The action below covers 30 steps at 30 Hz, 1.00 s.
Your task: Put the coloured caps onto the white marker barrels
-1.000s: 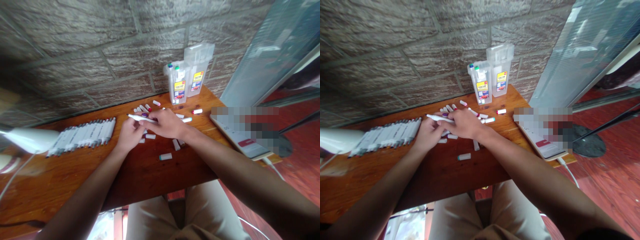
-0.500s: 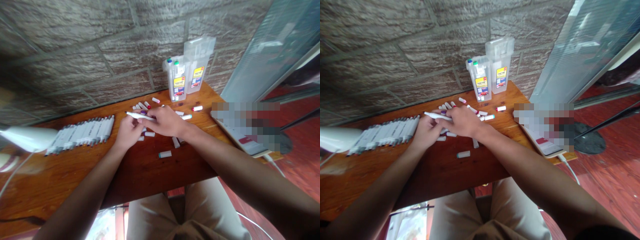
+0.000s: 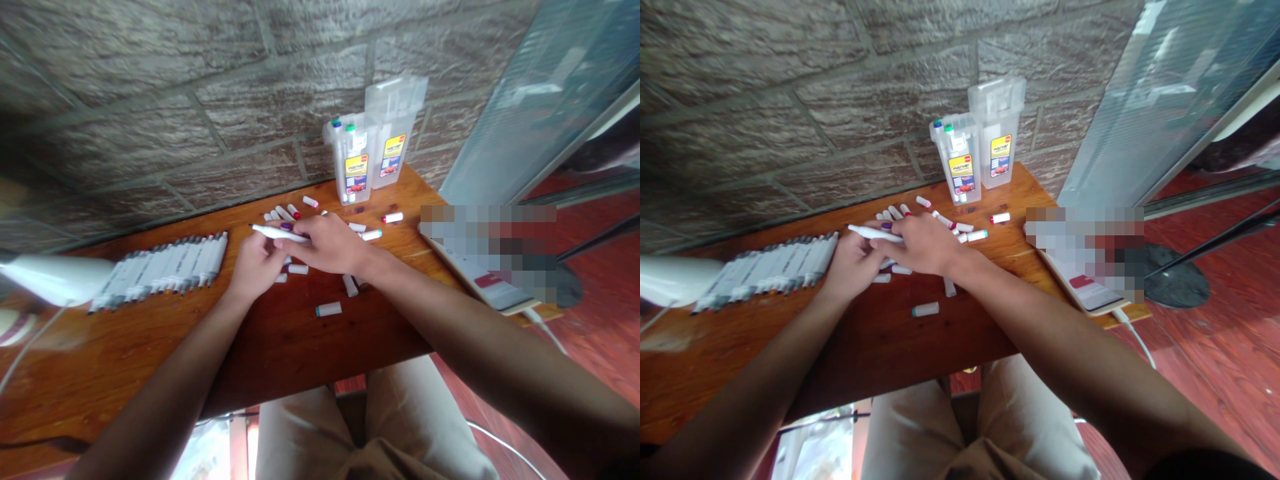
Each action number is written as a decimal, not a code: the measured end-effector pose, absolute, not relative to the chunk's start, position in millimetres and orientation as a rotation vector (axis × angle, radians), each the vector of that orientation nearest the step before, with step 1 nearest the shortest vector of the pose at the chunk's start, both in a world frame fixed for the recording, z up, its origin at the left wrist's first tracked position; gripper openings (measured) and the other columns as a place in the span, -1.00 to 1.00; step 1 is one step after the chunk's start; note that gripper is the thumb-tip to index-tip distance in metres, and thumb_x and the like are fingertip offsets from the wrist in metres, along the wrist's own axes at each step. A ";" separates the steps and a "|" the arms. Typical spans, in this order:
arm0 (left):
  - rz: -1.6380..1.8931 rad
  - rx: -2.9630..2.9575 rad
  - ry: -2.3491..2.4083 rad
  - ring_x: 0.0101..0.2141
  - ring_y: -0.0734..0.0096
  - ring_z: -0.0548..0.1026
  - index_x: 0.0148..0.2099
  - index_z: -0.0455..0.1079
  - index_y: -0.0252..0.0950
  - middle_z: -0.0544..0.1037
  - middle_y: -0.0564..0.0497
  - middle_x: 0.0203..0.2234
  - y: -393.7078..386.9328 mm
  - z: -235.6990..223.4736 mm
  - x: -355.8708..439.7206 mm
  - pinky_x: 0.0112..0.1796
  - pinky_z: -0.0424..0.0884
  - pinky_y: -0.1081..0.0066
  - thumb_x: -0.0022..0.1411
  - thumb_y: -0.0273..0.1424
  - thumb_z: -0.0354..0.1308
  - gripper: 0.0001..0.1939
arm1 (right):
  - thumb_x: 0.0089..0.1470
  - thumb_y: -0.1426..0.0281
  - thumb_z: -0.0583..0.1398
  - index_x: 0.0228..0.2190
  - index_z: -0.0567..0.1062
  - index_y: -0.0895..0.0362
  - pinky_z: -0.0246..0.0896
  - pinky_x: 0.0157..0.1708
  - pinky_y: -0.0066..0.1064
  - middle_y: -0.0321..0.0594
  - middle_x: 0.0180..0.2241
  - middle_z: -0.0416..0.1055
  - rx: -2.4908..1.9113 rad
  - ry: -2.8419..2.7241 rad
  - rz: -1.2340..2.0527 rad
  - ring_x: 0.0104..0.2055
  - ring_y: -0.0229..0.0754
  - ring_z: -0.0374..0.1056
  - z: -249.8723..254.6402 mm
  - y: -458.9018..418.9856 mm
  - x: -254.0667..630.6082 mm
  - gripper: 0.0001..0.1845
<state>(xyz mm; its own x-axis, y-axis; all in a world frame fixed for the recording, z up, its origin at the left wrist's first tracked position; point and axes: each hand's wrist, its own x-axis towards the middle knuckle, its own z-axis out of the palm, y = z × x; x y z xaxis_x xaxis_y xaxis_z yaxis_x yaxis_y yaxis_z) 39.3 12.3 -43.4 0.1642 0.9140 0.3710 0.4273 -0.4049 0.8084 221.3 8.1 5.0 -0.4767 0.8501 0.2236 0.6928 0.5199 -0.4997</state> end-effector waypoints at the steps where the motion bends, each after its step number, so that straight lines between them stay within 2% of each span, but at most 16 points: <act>1: 1.196 1.911 1.267 -0.23 0.26 0.60 -0.05 0.47 -0.34 0.65 -0.08 -0.21 12.1 -43.2 39.6 -0.18 0.49 0.35 0.20 -0.31 0.21 -0.70 | 0.31 0.11 0.15 -0.36 0.61 0.19 0.03 -0.34 -0.38 -0.11 -0.40 0.52 -1.257 -2.318 0.478 -0.28 -0.13 0.44 5.0 8.2 221.3 -0.55; 11: 1.200 1.912 1.232 -0.24 0.27 0.59 -0.05 0.45 -0.34 0.64 -0.08 -0.22 13.3 -44.5 39.5 -0.17 0.48 0.35 0.20 -0.34 0.19 -0.71 | 0.31 0.11 0.15 -0.38 0.60 0.20 -0.02 -0.37 -0.39 -0.16 -0.46 0.46 -1.229 -2.310 0.494 -0.38 -0.20 0.35 3.8 9.2 221.6 -0.55; 17: 1.190 1.903 1.251 -0.26 0.27 0.59 -0.05 0.46 -0.33 0.64 -0.07 -0.24 12.7 -44.1 39.5 -0.19 0.49 0.34 0.21 -0.33 0.20 -0.72 | 0.30 0.13 0.17 -0.36 0.61 0.21 0.01 -0.33 -0.39 -0.15 -0.43 0.47 -1.247 -2.307 0.492 -0.31 -0.17 0.39 5.1 8.7 222.2 -0.58; 21: 1.203 1.894 1.261 -0.21 0.25 0.59 -0.06 0.46 -0.34 0.64 -0.09 -0.19 13.0 -45.2 39.2 -0.13 0.48 0.33 0.20 -0.31 0.21 -0.71 | 0.30 0.14 0.17 -0.40 0.60 0.20 0.02 -0.33 -0.39 -0.17 -0.45 0.46 -1.238 -2.306 0.480 -0.35 -0.19 0.36 5.1 8.6 221.6 -0.58; 27: 1.198 1.880 1.250 -0.26 0.27 0.60 -0.07 0.47 -0.32 0.64 -0.07 -0.23 12.4 -44.4 40.2 -0.18 0.49 0.34 0.20 -0.31 0.21 -0.72 | 0.30 0.11 0.16 -0.37 0.61 0.20 0.00 -0.34 -0.39 -0.14 -0.42 0.49 -1.246 -2.305 0.489 -0.30 -0.16 0.39 4.6 8.7 221.6 -0.56; 30: 1.206 1.893 1.247 -0.24 0.26 0.60 -0.06 0.47 -0.33 0.65 -0.07 -0.22 12.8 -44.5 39.8 -0.16 0.49 0.34 0.20 -0.33 0.21 -0.72 | 0.30 0.13 0.16 -0.38 0.61 0.20 -0.02 -0.36 -0.40 -0.16 -0.44 0.48 -1.244 -2.302 0.498 -0.36 -0.21 0.35 4.6 8.8 221.7 -0.57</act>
<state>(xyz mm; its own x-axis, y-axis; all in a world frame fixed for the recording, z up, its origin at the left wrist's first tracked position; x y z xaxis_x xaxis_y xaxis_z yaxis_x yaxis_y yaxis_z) 39.8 12.8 -44.5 0.1601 0.9137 0.3736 0.4034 -0.4060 0.8200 221.7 8.8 4.6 -0.4765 0.8479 0.2325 0.6759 0.5224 -0.5198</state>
